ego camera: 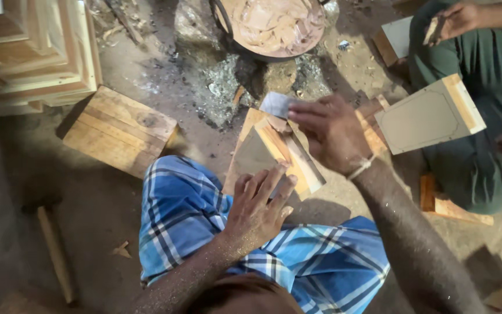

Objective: The person sits on the floor and repeatedly rubs a rectangular wooden plank with a small abrasive block. They turn the plank over to treat different sides and edges, occasionally pausing to inspect the surface before continuing the smoothing process.

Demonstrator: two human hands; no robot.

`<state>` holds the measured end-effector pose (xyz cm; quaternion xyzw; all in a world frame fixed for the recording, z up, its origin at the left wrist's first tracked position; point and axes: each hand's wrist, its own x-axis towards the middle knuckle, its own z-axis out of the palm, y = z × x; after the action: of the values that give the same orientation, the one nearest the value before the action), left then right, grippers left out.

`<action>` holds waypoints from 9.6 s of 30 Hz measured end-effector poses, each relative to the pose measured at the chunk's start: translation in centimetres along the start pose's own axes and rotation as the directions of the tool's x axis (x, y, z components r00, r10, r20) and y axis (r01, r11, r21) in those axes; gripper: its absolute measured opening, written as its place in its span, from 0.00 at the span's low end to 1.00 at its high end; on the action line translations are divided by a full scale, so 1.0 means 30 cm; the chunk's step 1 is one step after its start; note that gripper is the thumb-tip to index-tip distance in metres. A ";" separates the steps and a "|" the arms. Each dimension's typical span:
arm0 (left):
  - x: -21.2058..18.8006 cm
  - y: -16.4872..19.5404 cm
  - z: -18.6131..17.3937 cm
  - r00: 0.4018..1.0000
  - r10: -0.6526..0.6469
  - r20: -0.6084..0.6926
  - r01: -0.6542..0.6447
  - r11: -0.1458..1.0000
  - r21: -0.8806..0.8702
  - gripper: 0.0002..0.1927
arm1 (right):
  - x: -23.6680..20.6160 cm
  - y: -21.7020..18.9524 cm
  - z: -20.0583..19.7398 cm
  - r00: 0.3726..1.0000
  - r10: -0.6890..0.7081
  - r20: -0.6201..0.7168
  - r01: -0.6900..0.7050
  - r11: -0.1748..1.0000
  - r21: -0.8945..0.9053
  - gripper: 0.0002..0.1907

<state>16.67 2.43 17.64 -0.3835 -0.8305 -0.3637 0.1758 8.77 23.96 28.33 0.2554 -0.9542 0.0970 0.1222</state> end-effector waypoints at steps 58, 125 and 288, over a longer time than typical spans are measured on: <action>0.121 -0.384 0.515 0.714 -0.682 -0.157 0.533 0.675 -0.510 0.23 | -0.116 0.093 0.394 0.908 0.415 0.055 -0.415 0.910 -0.019 0.18; -0.192 -0.340 0.213 0.948 -0.104 0.299 0.142 0.984 -0.107 0.37 | -0.101 0.194 0.696 0.739 0.629 -0.244 -0.471 0.740 0.480 0.21; 0.060 -0.065 0.119 0.992 0.124 -0.031 -0.125 0.991 -0.036 0.57 | -0.520 -0.019 -0.194 0.975 0.030 0.218 0.033 0.960 -0.277 0.27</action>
<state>13.98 5.12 15.34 -0.4326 -0.7951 -0.3734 0.2029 23.22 32.15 29.51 0.2456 -0.9657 -0.0676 0.0506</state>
